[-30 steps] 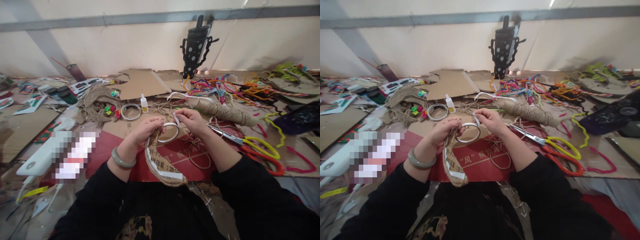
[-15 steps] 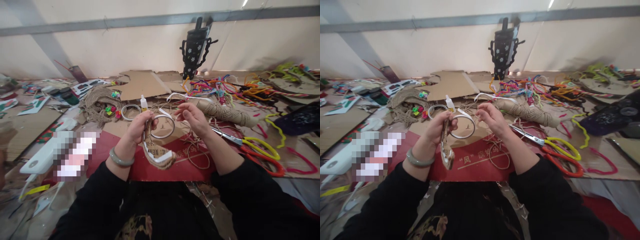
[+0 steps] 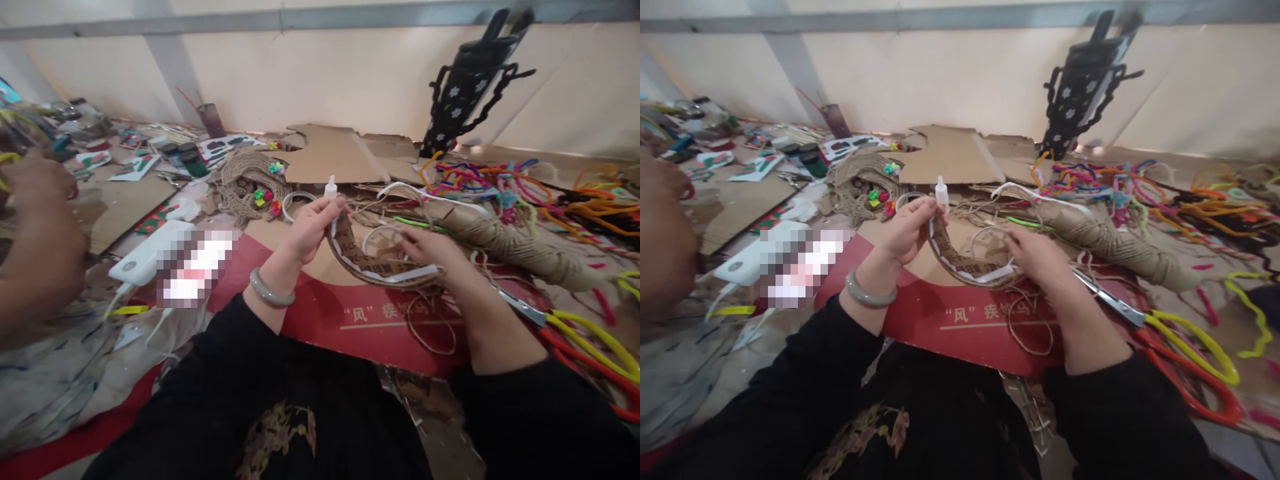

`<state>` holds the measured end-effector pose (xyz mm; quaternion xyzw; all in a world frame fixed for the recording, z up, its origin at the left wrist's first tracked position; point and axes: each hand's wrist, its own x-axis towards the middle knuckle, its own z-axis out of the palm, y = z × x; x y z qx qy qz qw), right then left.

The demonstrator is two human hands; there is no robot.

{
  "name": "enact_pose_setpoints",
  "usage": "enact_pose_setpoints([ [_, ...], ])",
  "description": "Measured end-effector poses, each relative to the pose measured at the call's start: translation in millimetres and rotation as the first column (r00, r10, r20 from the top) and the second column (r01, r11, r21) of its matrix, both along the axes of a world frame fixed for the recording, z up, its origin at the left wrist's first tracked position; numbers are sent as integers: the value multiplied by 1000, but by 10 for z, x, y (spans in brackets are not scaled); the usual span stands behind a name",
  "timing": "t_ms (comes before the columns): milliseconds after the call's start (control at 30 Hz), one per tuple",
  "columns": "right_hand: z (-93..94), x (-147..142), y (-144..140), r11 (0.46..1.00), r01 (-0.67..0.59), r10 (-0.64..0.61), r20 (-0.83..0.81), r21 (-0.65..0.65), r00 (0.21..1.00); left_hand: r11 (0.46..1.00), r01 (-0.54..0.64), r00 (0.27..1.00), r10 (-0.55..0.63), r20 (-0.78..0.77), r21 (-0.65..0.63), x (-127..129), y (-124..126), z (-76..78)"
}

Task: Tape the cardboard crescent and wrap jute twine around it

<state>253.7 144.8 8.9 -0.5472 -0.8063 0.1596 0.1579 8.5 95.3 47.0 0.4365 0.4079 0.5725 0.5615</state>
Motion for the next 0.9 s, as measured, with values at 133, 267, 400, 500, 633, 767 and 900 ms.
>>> enact_pose_setpoints([
  [133,63,127,50,948,248,-263,49,199,964,995,61,996,-66,-63,-82,70,-31,3],
  [267,154,-137,-131,983,166,-112,-456,80,883,988,146,970,-151,-189,-41,143,-42,-50],
  [400,201,-456,-312,968,-177,6,-693,-176,720,976,219,933,-210,-291,-1,182,-40,-107],
  [500,176,-517,-340,915,-303,34,-696,-267,717,958,287,888,-273,-371,-18,183,-39,-130],
  [633,131,-500,-340,889,-381,98,-706,-255,701,937,344,853,-337,-398,-57,178,-48,-132],
  [767,140,-548,-353,916,-312,29,-733,-253,680,955,281,887,-295,-357,-91,182,-64,-89],
  [900,123,-546,-317,951,-186,-85,-784,-248,615,988,150,892,-154,-425,-42,167,-63,-49],
])
